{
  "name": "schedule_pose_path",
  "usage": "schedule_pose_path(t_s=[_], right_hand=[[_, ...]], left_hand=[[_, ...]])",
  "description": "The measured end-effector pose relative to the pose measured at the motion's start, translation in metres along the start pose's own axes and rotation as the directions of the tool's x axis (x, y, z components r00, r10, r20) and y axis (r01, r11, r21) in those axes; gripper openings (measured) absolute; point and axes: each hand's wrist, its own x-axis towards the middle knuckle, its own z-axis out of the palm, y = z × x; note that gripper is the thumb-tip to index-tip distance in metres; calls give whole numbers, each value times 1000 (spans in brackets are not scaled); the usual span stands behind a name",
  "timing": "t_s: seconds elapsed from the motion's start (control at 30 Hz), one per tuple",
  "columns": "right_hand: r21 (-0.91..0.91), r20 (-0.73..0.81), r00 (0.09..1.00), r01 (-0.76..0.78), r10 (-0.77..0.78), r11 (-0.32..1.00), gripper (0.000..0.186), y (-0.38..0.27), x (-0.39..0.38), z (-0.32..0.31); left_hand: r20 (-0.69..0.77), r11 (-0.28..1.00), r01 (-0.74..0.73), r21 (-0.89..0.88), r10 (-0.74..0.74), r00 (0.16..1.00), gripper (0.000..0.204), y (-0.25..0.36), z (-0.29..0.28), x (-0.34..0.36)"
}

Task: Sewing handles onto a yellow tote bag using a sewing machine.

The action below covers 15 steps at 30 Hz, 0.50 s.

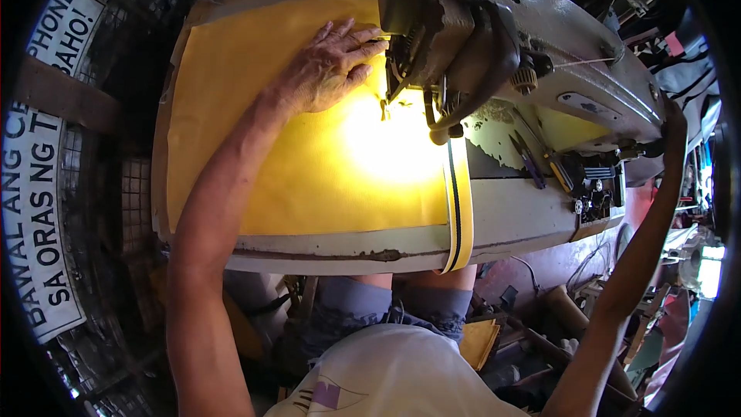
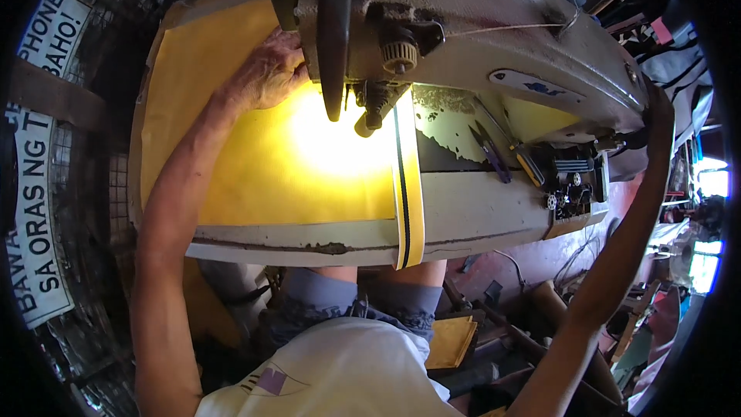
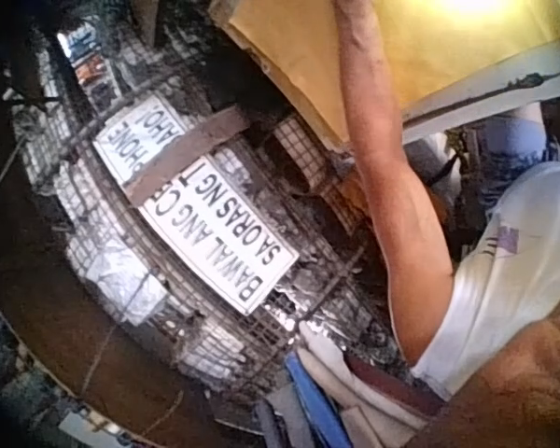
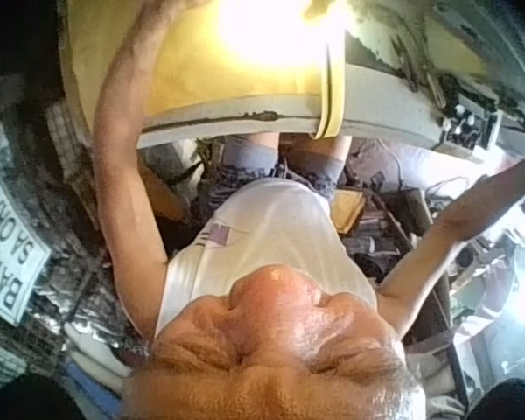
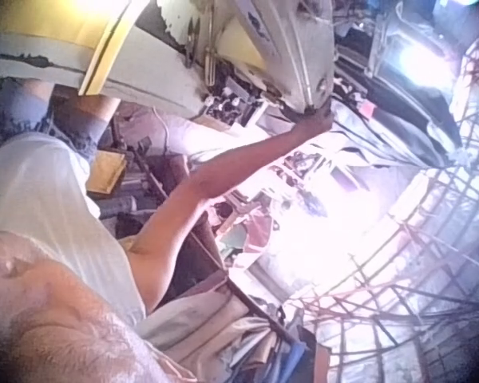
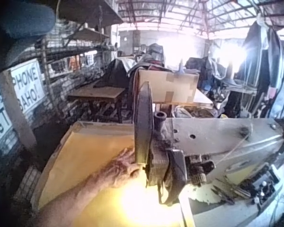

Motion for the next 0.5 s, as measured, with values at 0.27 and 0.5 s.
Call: schedule_pose_path(t_s=[0.27,0.5], right_hand=[[301,-608,688,-261,396,917,36,-109,-82,43],[606,-273,835,-237,478,760,34,-81,-65,35]], left_hand=[[81,993,113,-24,-111,991,42,13,-20,5],[144,982,151,-111,-135,980,40,0,-14,4]])
